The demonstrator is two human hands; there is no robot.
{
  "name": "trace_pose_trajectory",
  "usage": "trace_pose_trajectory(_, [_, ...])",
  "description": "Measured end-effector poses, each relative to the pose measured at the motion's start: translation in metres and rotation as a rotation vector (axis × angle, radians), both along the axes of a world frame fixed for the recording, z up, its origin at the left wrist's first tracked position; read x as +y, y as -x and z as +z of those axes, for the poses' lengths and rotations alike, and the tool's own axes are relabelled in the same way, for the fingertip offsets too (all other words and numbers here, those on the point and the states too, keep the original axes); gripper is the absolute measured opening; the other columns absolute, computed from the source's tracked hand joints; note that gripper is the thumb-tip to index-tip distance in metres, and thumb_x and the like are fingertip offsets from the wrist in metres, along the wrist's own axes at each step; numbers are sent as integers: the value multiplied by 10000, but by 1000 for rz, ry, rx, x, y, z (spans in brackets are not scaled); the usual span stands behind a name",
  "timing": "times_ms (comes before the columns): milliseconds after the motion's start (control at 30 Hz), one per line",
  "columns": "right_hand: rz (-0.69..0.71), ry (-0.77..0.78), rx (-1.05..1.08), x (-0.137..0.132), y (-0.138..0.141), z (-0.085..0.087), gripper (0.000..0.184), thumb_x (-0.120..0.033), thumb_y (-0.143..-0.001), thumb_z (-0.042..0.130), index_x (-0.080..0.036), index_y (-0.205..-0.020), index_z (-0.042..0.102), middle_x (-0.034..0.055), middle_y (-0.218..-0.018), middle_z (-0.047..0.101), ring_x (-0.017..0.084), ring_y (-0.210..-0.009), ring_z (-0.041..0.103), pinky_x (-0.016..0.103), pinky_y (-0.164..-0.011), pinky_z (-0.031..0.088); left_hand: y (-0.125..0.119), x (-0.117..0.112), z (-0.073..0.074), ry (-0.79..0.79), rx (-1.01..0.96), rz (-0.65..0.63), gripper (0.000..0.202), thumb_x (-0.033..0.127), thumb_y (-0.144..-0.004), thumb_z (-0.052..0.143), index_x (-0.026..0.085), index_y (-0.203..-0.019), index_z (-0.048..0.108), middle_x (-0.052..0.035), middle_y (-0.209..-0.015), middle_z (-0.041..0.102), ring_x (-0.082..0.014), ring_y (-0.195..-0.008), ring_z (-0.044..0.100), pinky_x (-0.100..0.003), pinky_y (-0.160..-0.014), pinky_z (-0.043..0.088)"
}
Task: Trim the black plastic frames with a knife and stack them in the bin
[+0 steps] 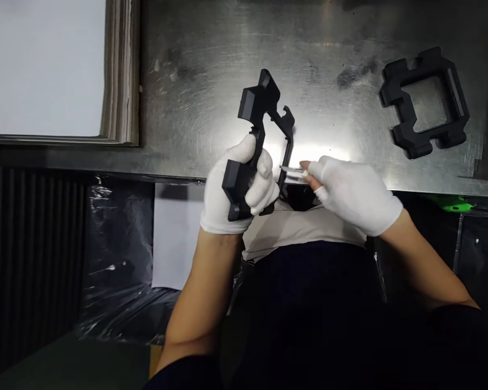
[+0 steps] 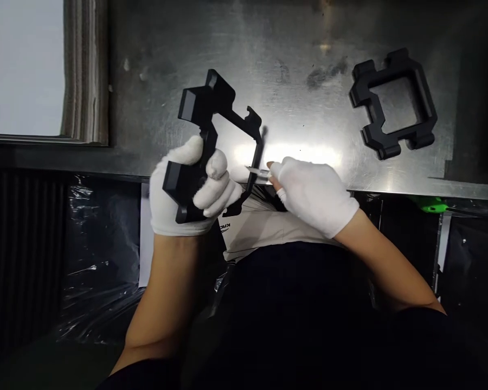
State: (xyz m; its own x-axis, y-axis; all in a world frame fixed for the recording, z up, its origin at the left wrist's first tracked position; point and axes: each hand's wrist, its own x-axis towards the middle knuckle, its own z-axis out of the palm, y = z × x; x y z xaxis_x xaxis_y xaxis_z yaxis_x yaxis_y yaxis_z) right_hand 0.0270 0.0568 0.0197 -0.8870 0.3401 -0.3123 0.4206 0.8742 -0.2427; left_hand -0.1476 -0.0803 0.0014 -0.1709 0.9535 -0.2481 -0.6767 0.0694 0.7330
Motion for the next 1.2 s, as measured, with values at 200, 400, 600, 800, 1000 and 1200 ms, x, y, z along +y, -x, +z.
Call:
trace_pose_trajectory(200, [51, -98, -40, -12, 2, -5, 426, -328, -1181, 347, -169, -1335, 711, 109, -1034, 737, 183, -643, 572, 310, -554, 248, -10, 5, 11, 204, 38, 52, 628, 596, -1141, 442, 197, -674, 572, 81, -363, 347, -94, -249, 347, -218, -334, 311])
trace_pose_trajectory(400, [16, -112, -67, -8, 4, 1, 372, -303, -1174, 376, -168, -1192, 721, 107, -1035, 735, 189, -683, 615, 310, -576, 265, -17, 7, 15, 197, 100, 14, 610, 644, -1103, 513, 193, -699, 590, 81, -375, 381, -87, -257, 376, -206, -341, 301])
trace_pose_trajectory(600, [-163, -124, -86, -2, 0, 16, 419, -330, -1178, 347, -164, -1306, 710, 133, -1098, 735, 235, -804, 675, 317, -641, 362, -17, 8, 9, 145, 106, 0, 571, 591, -1119, 503, 191, -726, 610, 80, -378, 405, -91, -257, 368, -211, -342, 277])
trace_pose_trajectory(800, [-398, -162, -11, 18, -6, -1, 362, -287, -1140, 443, -145, -1328, 717, 157, -1217, 715, 235, -869, 673, 332, -714, 468, -15, 1, 5, 82, 25, 50, 589, 598, -1128, 468, 216, -685, 540, 92, -351, 311, -102, -237, 336, -237, -353, 307])
trace_pose_trajectory(1000, [-514, -101, 321, 17, -9, -10, 492, -333, -1109, 487, -132, -1537, 622, 210, -1368, 678, 386, -1222, 634, 571, -1050, 518, -19, -18, 6, -16, -71, 172, 655, 682, -1132, 289, 261, -631, 326, 119, -286, 103, -122, -169, 200, -268, -342, 342])
trace_pose_trajectory(1200, [-517, 1225, 815, -22, -4, -32, 668, -723, -1082, 518, -265, -1566, 568, 71, -1065, 744, 245, -965, 716, 418, -894, 623, -40, -21, 1, -217, -141, 231, 628, 647, -1124, 339, 268, -628, 268, 138, -259, 48, -118, -128, 97, -272, -257, 266])
